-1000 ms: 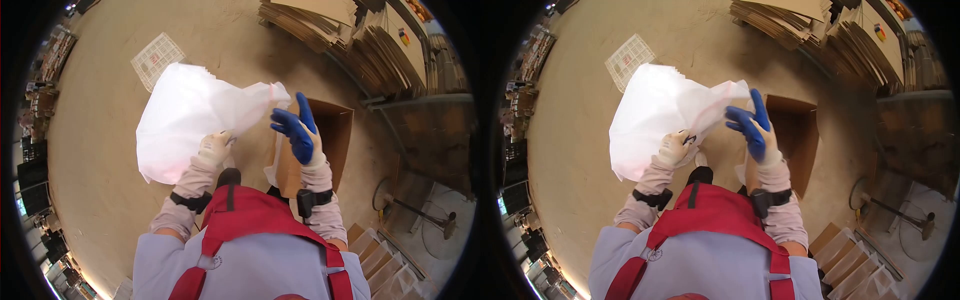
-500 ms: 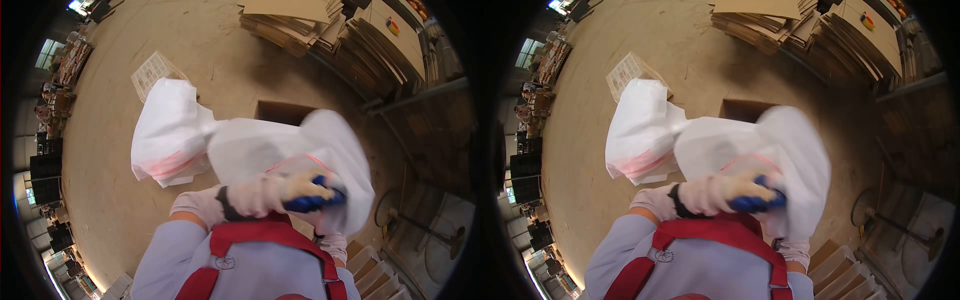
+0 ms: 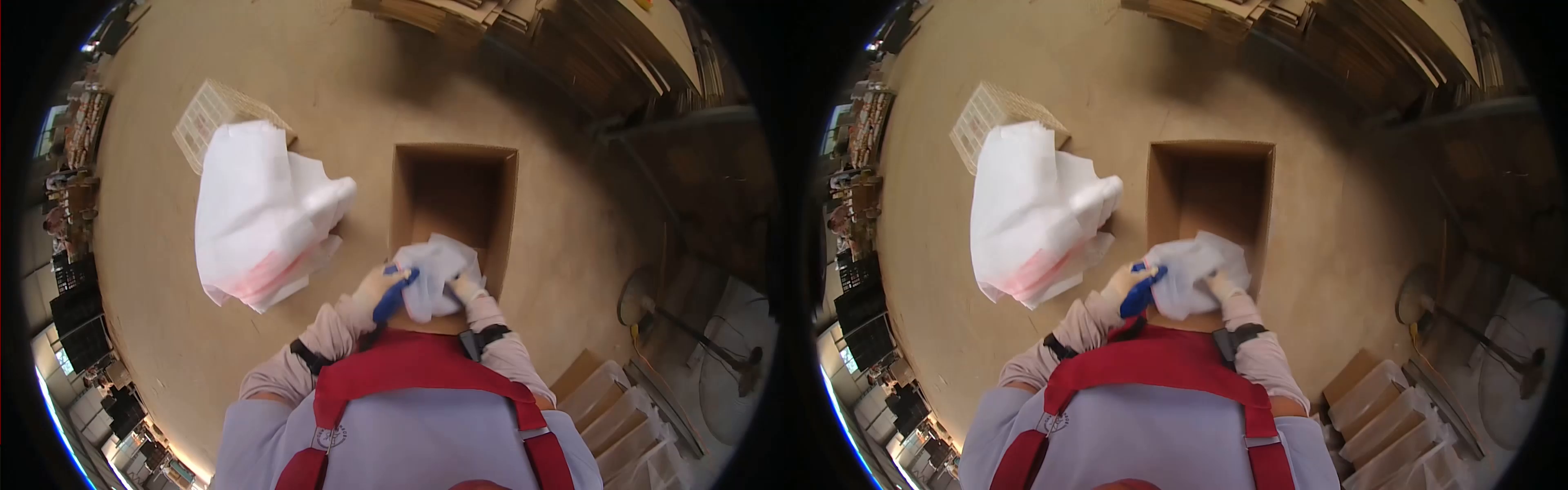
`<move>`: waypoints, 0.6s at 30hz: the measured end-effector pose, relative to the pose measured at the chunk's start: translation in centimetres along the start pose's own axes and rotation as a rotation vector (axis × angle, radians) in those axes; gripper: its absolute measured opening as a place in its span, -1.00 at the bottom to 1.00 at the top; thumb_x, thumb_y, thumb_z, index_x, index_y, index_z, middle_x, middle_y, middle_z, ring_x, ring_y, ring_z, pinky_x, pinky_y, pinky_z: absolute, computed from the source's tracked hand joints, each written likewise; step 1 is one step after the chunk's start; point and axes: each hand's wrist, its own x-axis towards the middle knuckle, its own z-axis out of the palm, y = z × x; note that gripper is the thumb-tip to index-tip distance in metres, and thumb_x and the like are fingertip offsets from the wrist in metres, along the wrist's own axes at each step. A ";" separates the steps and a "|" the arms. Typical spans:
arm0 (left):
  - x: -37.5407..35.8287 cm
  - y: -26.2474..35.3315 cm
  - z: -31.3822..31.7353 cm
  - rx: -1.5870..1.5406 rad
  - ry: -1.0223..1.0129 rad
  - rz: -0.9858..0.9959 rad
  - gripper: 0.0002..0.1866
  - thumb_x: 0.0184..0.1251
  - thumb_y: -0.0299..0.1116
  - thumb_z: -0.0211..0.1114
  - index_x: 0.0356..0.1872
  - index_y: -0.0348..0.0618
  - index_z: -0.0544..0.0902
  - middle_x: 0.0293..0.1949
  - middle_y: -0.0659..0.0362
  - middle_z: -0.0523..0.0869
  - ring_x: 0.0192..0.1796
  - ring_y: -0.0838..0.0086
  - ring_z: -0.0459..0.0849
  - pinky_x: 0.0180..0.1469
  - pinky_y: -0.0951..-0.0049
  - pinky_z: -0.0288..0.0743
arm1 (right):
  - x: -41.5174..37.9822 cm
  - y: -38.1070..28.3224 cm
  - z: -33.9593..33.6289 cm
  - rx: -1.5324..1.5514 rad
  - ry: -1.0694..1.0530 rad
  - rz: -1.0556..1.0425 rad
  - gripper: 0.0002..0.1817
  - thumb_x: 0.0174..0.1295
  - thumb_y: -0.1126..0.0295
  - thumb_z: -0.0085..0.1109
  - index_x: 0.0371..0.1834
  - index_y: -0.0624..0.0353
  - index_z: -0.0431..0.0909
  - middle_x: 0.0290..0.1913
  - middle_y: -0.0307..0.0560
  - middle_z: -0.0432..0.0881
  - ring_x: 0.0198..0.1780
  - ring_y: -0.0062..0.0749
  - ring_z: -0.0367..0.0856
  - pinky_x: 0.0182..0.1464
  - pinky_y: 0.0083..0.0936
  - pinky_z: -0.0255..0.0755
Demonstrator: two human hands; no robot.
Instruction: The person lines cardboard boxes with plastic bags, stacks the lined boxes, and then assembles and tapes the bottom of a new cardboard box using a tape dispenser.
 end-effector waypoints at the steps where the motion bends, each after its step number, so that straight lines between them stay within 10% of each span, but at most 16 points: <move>1: 0.8 1.1 0.2 -0.170 -0.021 -0.009 -0.79 0.30 -0.36 0.19 -0.10 -0.19 0.57 -0.29 0.28 0.63 -0.28 0.59 0.59 -0.28 0.57 0.50 | -1.3 -1.1 -3.2 0.265 -0.017 0.037 -0.52 0.33 0.20 -0.10 0.30 0.04 0.26 0.22 0.04 0.39 0.09 -0.14 0.49 0.09 -0.31 0.38; 3: 3.8 0.9 -0.1 -0.118 0.059 0.111 -0.83 0.26 -0.46 0.19 -0.14 -0.23 0.58 -0.35 0.25 0.64 -0.39 0.58 0.60 -0.39 0.60 0.47 | -5.7 -3.7 -10.2 1.158 -0.034 -0.004 -0.49 0.28 0.21 0.02 0.28 0.12 0.28 0.05 -0.06 0.54 -0.18 -0.33 0.61 -0.16 -0.50 0.49; 8: 5.4 4.8 5.0 0.342 0.153 0.111 -0.86 0.05 -0.51 0.37 -0.33 -0.25 0.64 -0.44 0.25 0.67 -0.43 0.60 0.60 -0.38 0.54 0.48 | -8.2 -7.9 -14.9 1.180 -0.010 -0.268 -0.47 0.26 0.26 0.07 0.24 0.29 0.27 0.02 -0.11 0.51 -0.10 -0.51 0.50 0.02 -0.60 0.36; 9: 7.1 1.9 4.8 0.650 0.186 0.521 -0.78 -0.01 -0.42 0.43 -0.33 -0.27 0.64 -0.47 0.23 0.68 -0.43 0.58 0.60 -0.37 0.49 0.47 | -7.6 -8.9 -14.1 1.163 -0.008 -0.307 -0.51 0.26 0.29 0.07 0.21 0.30 0.32 -0.02 -0.14 0.54 -0.09 -0.55 0.49 0.04 -0.63 0.33; 11: 6.9 1.5 5.6 1.237 0.153 0.692 -0.76 0.01 -0.37 0.42 -0.32 -0.27 0.63 -0.46 0.19 0.69 -0.41 0.52 0.62 -0.33 0.44 0.49 | -6.0 -9.0 -11.7 1.220 -0.088 -0.235 -0.65 0.23 0.35 0.08 0.03 0.33 0.45 -0.13 -0.18 0.57 -0.16 -0.65 0.47 -0.10 -0.65 0.35; 13: 6.1 1.1 4.1 1.032 0.076 0.526 -0.76 0.07 -0.35 0.37 -0.28 -0.27 0.63 -0.35 0.16 0.70 -0.31 0.45 0.64 -0.24 0.40 0.51 | -5.0 -5.6 -9.3 1.538 0.144 -0.186 -0.77 0.29 0.47 -0.07 -0.07 0.31 0.48 -0.12 -0.19 0.57 -0.15 -0.55 0.52 -0.11 -0.63 0.39; 15: 5.9 0.2 0.6 -0.198 -0.095 0.182 -0.69 0.16 -0.30 0.30 -0.13 -0.27 0.59 -0.23 0.09 0.67 -0.20 0.35 0.67 -0.15 0.38 0.50 | -5.0 -2.1 -10.6 0.870 0.665 -0.605 -0.75 0.31 0.47 -0.08 0.00 0.29 0.45 -0.01 -0.14 0.53 -0.03 -0.48 0.49 0.02 -0.56 0.37; 17: 4.6 1.8 -3.1 -0.359 -0.052 0.133 -0.64 0.20 -0.28 0.28 -0.05 -0.29 0.55 -0.19 0.14 0.64 -0.13 0.41 0.62 -0.10 0.39 0.49 | -7.2 -1.4 -16.5 2.206 0.112 -0.268 -0.70 0.33 0.43 -0.09 0.07 0.31 0.41 0.08 -0.06 0.48 0.09 -0.39 0.43 0.15 -0.49 0.30; 18: 5.6 1.3 -7.3 -0.090 0.141 0.148 -0.63 0.20 -0.27 0.27 -0.04 -0.29 0.56 -0.21 0.14 0.64 -0.12 0.44 0.60 -0.08 0.42 0.47 | -6.2 2.0 -17.5 1.915 0.257 -0.167 -0.70 0.31 0.38 -0.02 0.04 0.27 0.45 0.03 -0.09 0.51 0.05 -0.41 0.46 0.12 -0.51 0.32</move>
